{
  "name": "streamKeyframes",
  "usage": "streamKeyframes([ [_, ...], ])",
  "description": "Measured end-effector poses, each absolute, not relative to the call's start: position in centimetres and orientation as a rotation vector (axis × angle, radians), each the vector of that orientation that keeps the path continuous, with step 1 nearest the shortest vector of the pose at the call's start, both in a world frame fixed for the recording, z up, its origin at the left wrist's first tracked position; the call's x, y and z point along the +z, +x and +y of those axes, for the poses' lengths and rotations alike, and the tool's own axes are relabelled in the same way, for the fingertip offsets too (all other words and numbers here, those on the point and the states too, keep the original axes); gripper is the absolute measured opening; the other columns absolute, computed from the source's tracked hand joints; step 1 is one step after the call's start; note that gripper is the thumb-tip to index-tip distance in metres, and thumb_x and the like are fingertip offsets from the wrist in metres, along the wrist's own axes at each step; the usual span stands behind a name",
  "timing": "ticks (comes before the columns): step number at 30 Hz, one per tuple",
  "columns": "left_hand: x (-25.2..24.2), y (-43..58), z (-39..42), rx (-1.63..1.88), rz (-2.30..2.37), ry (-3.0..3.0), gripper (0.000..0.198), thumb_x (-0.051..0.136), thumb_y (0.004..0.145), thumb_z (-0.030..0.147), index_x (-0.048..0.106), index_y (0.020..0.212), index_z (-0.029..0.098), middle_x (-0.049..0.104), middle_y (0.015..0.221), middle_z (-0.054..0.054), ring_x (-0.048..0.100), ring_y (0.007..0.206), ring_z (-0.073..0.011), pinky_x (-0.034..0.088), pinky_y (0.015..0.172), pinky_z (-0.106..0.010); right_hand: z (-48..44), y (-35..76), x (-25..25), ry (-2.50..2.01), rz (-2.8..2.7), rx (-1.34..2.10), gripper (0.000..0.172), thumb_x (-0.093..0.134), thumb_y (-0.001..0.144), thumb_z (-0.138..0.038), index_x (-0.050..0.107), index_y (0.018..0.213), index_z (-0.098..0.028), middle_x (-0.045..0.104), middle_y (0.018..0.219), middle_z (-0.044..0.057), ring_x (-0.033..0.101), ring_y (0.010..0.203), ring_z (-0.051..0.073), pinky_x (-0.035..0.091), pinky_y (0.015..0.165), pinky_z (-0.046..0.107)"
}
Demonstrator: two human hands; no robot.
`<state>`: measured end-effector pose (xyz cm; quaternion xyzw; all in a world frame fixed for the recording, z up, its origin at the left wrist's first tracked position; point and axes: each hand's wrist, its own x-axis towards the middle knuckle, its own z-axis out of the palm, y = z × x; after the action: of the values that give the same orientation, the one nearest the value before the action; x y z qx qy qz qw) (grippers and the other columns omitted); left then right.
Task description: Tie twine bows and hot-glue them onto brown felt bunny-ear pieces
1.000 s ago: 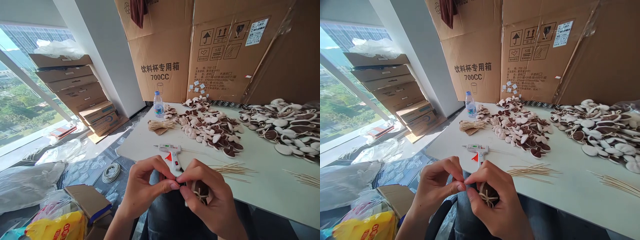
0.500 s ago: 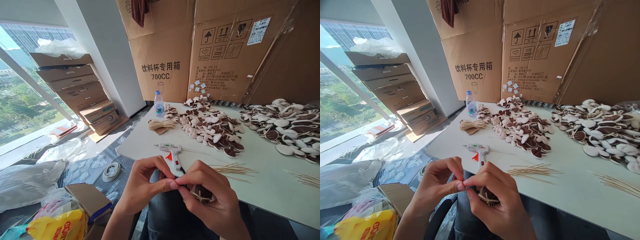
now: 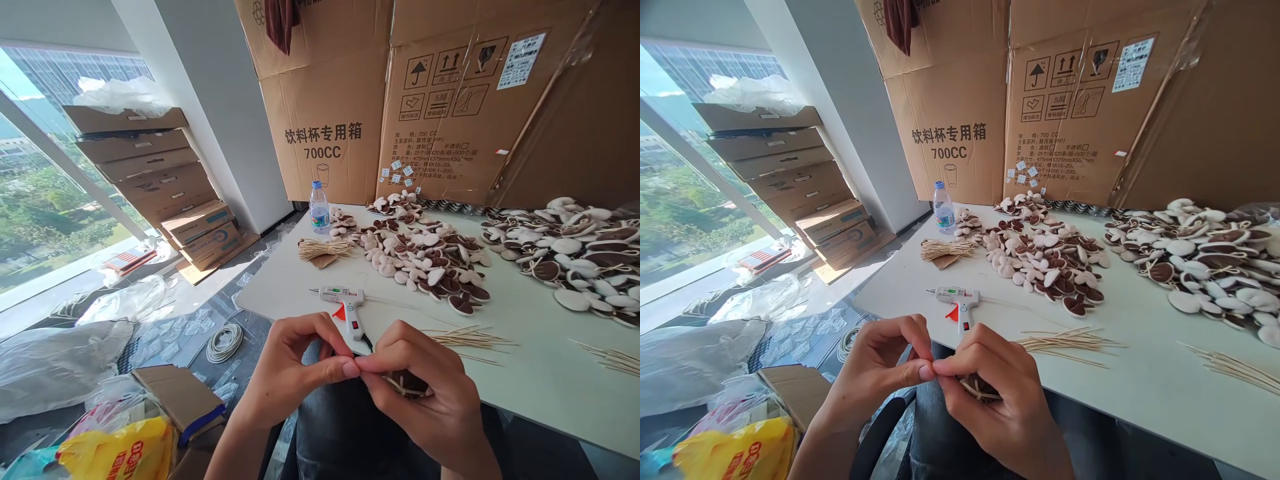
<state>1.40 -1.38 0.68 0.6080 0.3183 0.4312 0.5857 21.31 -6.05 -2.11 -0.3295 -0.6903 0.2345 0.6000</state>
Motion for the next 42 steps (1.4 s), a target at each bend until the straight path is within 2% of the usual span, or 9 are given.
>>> streamKeyframes([
  [6,0.63,1.62,-1.46,1.046,0.797,1.446,0.024,0.104,0.076,0.032,0.084,0.078,0.019,0.072,0.072,-0.002,0.053,0.066,-0.0139,0.043,0.066,-0.028,-5.94,21.13,-2.20,-0.810,-1.567,0.503,0.020,0.074,0.098,-0.006,0.074,0.101,-0.026,0.060,0.077,-0.004,0.052,0.058,0.010,0.036,0.050,0.026],
  [18,0.41,1.69,-1.50,1.099,0.841,1.506,0.022,0.102,0.079,0.030,0.083,0.077,0.020,0.071,0.071,-0.001,0.053,0.067,-0.0145,0.042,0.066,-0.028,-5.60,20.80,-2.30,-0.828,-1.502,0.501,0.020,0.073,0.095,-0.006,0.072,0.096,-0.026,0.062,0.078,-0.003,0.050,0.057,0.011,0.033,0.049,0.027],
  [25,0.30,1.61,-1.41,1.094,0.852,1.506,0.021,0.100,0.081,0.031,0.083,0.079,0.020,0.070,0.072,-0.001,0.052,0.068,-0.0150,0.041,0.067,-0.029,-5.51,20.79,-2.35,-0.846,-1.495,0.529,0.019,0.074,0.095,-0.008,0.073,0.095,-0.027,0.062,0.078,-0.004,0.055,0.061,0.011,0.036,0.051,0.026],
  [34,0.27,1.42,-1.49,1.099,0.859,1.529,0.019,0.099,0.082,0.028,0.082,0.080,0.020,0.068,0.071,0.000,0.052,0.068,-0.0140,0.042,0.067,-0.028,-5.72,20.98,-2.42,-0.850,-1.456,0.596,0.018,0.073,0.096,-0.009,0.073,0.094,-0.027,0.060,0.078,-0.004,0.054,0.062,0.011,0.039,0.053,0.026],
  [39,0.58,1.55,-1.53,1.136,0.863,1.651,0.010,0.091,0.091,0.028,0.084,0.088,0.021,0.073,0.077,-0.002,0.057,0.069,-0.0142,0.048,0.067,-0.028,-5.63,20.98,-2.40,-0.905,-1.396,0.684,0.012,0.074,0.101,-0.017,0.077,0.096,-0.028,0.060,0.078,-0.004,0.052,0.058,0.010,0.039,0.052,0.026],
  [41,0.72,1.74,-1.59,1.213,0.859,1.775,0.004,0.089,0.092,0.022,0.085,0.094,0.023,0.077,0.081,-0.002,0.060,0.070,-0.0142,0.052,0.068,-0.028,-5.61,20.99,-2.37,-0.918,-1.355,0.750,0.010,0.075,0.103,-0.022,0.079,0.097,-0.029,0.061,0.078,-0.004,0.051,0.054,0.009,0.037,0.050,0.025],
  [42,0.76,1.86,-1.64,1.271,0.856,1.844,0.008,0.088,0.092,0.018,0.086,0.097,0.024,0.078,0.083,-0.002,0.062,0.070,-0.0138,0.053,0.068,-0.028,-5.61,20.99,-2.37,-0.919,-1.329,0.789,0.009,0.076,0.104,-0.025,0.081,0.098,-0.030,0.061,0.078,-0.005,0.050,0.053,0.008,0.036,0.048,0.024],
])
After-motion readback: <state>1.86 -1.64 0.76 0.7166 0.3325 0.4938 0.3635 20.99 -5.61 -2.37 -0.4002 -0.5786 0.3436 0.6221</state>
